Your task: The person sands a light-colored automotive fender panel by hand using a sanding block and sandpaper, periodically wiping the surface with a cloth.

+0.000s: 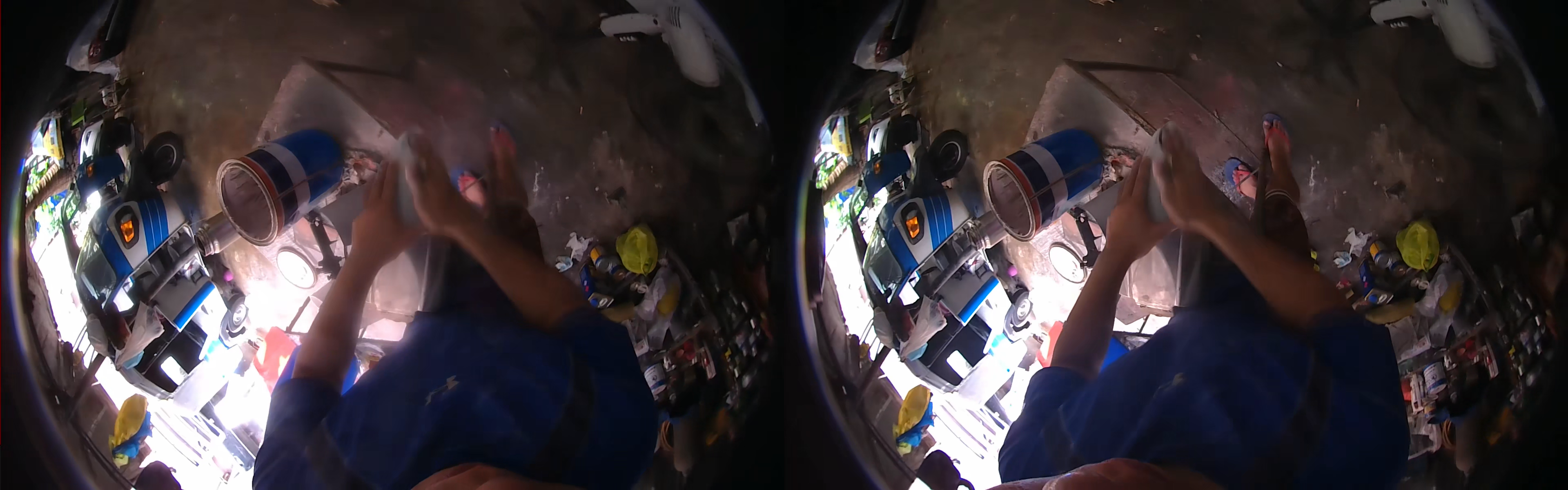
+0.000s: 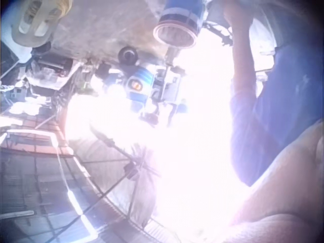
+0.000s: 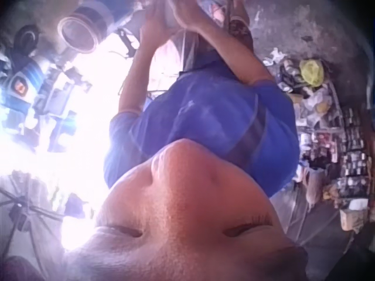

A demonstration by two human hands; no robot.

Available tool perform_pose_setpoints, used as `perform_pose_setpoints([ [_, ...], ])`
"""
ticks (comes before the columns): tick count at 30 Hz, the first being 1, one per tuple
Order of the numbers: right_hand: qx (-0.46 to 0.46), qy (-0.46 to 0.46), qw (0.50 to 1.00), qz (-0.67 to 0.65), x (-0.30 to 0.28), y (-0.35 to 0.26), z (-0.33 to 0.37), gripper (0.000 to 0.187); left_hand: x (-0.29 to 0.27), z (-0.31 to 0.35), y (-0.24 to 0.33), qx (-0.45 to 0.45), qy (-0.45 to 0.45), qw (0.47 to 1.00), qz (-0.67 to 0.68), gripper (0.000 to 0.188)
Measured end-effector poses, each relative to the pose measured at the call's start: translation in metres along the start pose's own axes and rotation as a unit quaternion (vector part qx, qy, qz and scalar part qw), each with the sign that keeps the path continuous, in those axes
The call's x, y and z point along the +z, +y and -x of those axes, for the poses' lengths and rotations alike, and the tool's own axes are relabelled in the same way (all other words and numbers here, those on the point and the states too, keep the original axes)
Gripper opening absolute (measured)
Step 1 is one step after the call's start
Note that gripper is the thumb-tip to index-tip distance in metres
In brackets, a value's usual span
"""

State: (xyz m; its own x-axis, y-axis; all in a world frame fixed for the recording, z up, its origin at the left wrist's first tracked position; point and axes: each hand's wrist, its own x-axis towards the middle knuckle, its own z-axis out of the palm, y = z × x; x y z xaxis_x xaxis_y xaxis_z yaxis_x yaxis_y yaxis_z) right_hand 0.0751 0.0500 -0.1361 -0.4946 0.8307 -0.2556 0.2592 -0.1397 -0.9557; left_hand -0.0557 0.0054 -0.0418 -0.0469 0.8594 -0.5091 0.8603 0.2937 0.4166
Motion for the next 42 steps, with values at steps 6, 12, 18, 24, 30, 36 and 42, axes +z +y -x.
perform_pose_setpoints([
  [6, -0.075, 0.035, 0.991, 0.106, 0.025, -0.028, 0.068, 0.069, 0.028, 0.071, -0.007, 0.002, 0.072, 0.996, -0.052, 0.126],
  [12, -0.057, 0.014, 0.985, 0.160, 0.008, 0.032, 0.008, 0.069, 0.028, 0.063, -0.001, 0.023, 0.064, 0.997, -0.035, 0.135],
  [18, -0.096, 0.007, 0.990, 0.099, 0.029, -0.028, 0.083, 0.072, 0.040, 0.073, -0.034, 0.013, 0.112, 0.992, -0.058, 0.135],
  [24, 0.069, 0.015, 0.997, -0.038, 0.002, -0.012, 0.003, 0.068, 0.029, 0.062, -0.016, 0.025, 0.084, 0.995, -0.056, 0.136],
  [30, -0.031, -0.048, 0.964, 0.259, 0.009, 0.018, -0.008, 0.075, 0.029, 0.064, -0.009, 0.022, 0.091, 0.995, -0.042, 0.140],
  [36, -0.004, -0.003, 0.992, 0.125, 0.014, -0.027, 0.063, 0.072, 0.027, 0.071, -0.017, -0.013, 0.068, 0.997, -0.037, 0.141],
  [42, 0.072, -0.109, 0.962, 0.240, 0.005, 0.004, -0.016, 0.071, 0.025, 0.065, -0.012, -0.040, 0.042, 0.997, -0.044, 0.140],
])
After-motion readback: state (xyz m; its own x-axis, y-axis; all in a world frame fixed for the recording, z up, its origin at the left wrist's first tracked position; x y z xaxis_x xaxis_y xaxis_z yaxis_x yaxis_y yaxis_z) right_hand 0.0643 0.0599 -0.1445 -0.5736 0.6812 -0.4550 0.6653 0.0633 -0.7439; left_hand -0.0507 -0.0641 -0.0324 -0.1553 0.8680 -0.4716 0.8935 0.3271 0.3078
